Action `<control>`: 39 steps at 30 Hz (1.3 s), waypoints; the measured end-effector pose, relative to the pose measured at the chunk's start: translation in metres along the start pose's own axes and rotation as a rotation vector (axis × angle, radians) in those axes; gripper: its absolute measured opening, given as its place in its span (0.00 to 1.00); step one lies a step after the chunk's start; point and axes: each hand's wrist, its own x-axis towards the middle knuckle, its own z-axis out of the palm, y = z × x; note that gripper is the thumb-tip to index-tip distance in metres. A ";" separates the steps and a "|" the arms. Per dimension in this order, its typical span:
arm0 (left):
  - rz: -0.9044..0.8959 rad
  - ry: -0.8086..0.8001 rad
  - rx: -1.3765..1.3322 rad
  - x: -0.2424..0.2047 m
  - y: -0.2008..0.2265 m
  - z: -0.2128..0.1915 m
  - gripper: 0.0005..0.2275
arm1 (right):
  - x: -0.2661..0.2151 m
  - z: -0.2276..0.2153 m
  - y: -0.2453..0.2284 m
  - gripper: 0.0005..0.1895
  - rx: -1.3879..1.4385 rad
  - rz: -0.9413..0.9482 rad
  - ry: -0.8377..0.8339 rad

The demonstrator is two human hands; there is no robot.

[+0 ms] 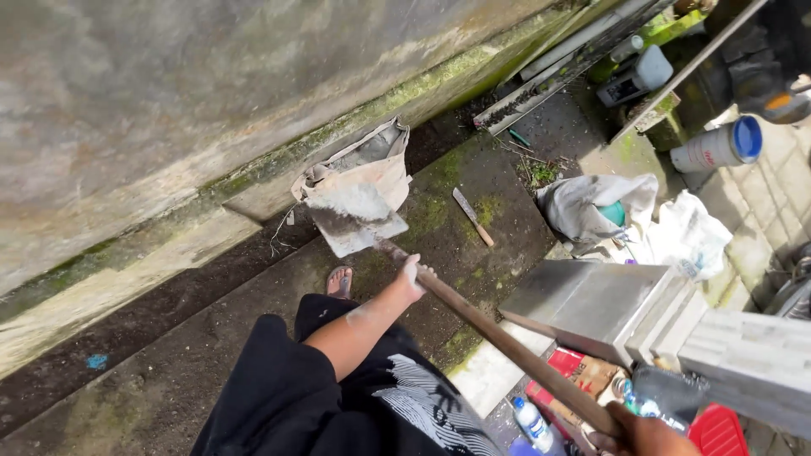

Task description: Opening a bag of cement and using a shovel to distribute the powder into a trench.

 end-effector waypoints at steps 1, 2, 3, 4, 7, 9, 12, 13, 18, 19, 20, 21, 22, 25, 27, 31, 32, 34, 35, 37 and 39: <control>0.002 -0.049 0.030 -0.006 0.001 0.024 0.14 | 0.032 -0.010 0.022 0.38 -0.015 -0.005 0.022; 0.002 -0.043 0.021 0.007 0.002 0.046 0.14 | 0.038 -0.043 0.027 0.38 -0.024 -0.010 0.019; -0.011 -0.073 -0.005 0.020 0.002 0.066 0.16 | 0.045 -0.077 0.033 0.38 -0.067 -0.028 0.001; -0.023 -0.104 -0.032 0.034 0.001 0.086 0.17 | 0.052 -0.110 0.038 0.38 -0.111 -0.047 -0.018; 0.028 -0.073 -0.199 0.067 0.011 0.155 0.14 | 0.120 -0.173 0.066 0.24 -0.189 -0.182 0.193; 0.088 -0.027 -0.257 0.061 0.027 0.189 0.13 | 0.123 -0.246 0.046 0.23 -0.239 -0.247 0.207; 0.159 0.052 -0.282 0.082 0.045 0.233 0.12 | 0.174 -0.333 0.035 0.25 -0.324 -0.375 0.192; 0.183 0.069 -0.232 0.093 0.059 0.249 0.14 | 0.201 -0.364 0.029 0.25 -0.337 -0.436 0.176; 0.140 0.111 -0.313 0.146 0.072 0.308 0.15 | 0.254 -0.507 -0.003 0.27 -0.569 -0.510 0.160; 0.102 0.138 -0.300 0.158 0.066 0.313 0.18 | 0.260 -0.523 -0.007 0.26 -0.679 -0.482 0.133; 0.099 0.144 -0.318 0.152 0.064 0.312 0.18 | 0.253 -0.534 -0.017 0.26 -0.698 -0.488 0.130; 0.103 0.162 -0.294 0.145 0.068 0.316 0.21 | 0.245 -0.548 -0.028 0.26 -0.691 -0.476 0.095; 0.108 0.179 -0.270 0.138 0.072 0.318 0.25 | 0.236 -0.560 -0.040 0.26 -0.684 -0.463 0.060; 0.569 0.299 1.447 0.158 0.073 0.299 0.40 | 0.250 -0.563 -0.046 0.26 -0.653 -0.468 0.058; 0.415 0.284 1.011 0.161 0.069 0.295 0.34 | 0.295 -0.535 -0.021 0.28 -0.698 -0.521 0.138; 0.185 0.171 -0.230 0.166 0.067 0.296 0.18 | 0.367 -0.471 0.033 0.25 -0.829 -0.747 0.282; 0.175 0.176 -0.221 0.153 0.061 0.297 0.18 | 0.375 -0.452 0.050 0.25 -0.824 -0.742 0.270; 0.048 0.260 -0.181 0.126 0.065 0.292 0.26 | 0.393 -0.406 0.071 0.22 -0.935 -0.706 0.482; 0.056 0.253 -0.159 0.130 0.079 0.290 0.26 | 0.355 -0.411 0.029 0.22 -0.913 -0.695 0.488; 0.008 0.267 -0.051 0.142 0.095 0.284 0.19 | 0.263 -0.429 -0.034 0.28 -0.454 -0.428 0.148; 0.035 0.268 -0.003 0.140 0.105 0.270 0.20 | 0.294 -0.374 -0.038 0.33 -0.503 -0.320 0.230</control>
